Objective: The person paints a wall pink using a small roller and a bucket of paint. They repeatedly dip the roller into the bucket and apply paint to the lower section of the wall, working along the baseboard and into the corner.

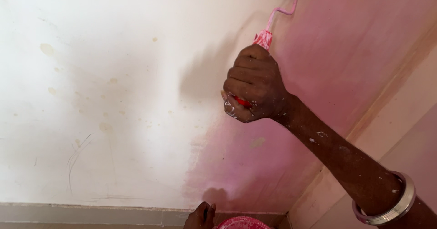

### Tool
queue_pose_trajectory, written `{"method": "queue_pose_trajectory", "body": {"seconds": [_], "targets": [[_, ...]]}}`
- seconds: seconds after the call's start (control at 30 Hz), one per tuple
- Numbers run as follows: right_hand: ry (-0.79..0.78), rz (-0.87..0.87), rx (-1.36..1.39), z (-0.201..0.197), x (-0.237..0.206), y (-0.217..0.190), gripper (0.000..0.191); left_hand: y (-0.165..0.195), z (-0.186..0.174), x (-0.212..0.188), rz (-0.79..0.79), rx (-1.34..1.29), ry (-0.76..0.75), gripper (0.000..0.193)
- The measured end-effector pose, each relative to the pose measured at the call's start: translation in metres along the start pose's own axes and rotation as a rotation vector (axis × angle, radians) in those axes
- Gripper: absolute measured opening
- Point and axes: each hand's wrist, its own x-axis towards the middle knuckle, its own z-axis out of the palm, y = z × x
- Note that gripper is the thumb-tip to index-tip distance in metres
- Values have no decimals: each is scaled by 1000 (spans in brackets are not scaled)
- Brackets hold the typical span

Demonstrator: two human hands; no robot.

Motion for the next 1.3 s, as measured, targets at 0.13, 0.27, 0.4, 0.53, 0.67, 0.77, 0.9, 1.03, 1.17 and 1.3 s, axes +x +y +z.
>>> {"method": "queue_pose_trajectory", "body": {"seconds": [0.13, 0.27, 0.4, 0.53, 0.67, 0.77, 0.9, 1.03, 1.17, 1.3], "targets": [[-102, 3, 86, 20, -18, -59, 15, 0, 3, 2, 1, 8, -35, 47], [-261, 50, 338, 35, -60, -163, 15, -3, 2, 3, 199, 24, 40, 23], [-268, 28, 352, 28, -67, -156, 15, -1, 4, 1, -6, 18, 31, 40], [-175, -45, 85, 8, -24, -61, 15, 3, 7, -3, -10, -115, -12, 43], [-57, 8, -34, -20, 11, 12, 14, 5, 5, -5, 50, -223, -54, 42], [-92, 26, -1, -17, -6, -16, 14, 10, 6, -11, 136, -300, -14, 39], [-244, 28, 199, 2, -56, -114, 14, 17, 6, -21, 154, -190, -240, 36], [-305, 14, 342, -7, -69, -135, 14, 18, 9, -16, 245, -248, -67, 35], [-215, -72, 50, -28, -30, -66, 14, 18, 13, -9, 85, -154, 59, 38], [-89, 18, -67, -54, 13, 22, 13, 32, 20, -11, 385, -158, 425, 44]]}}
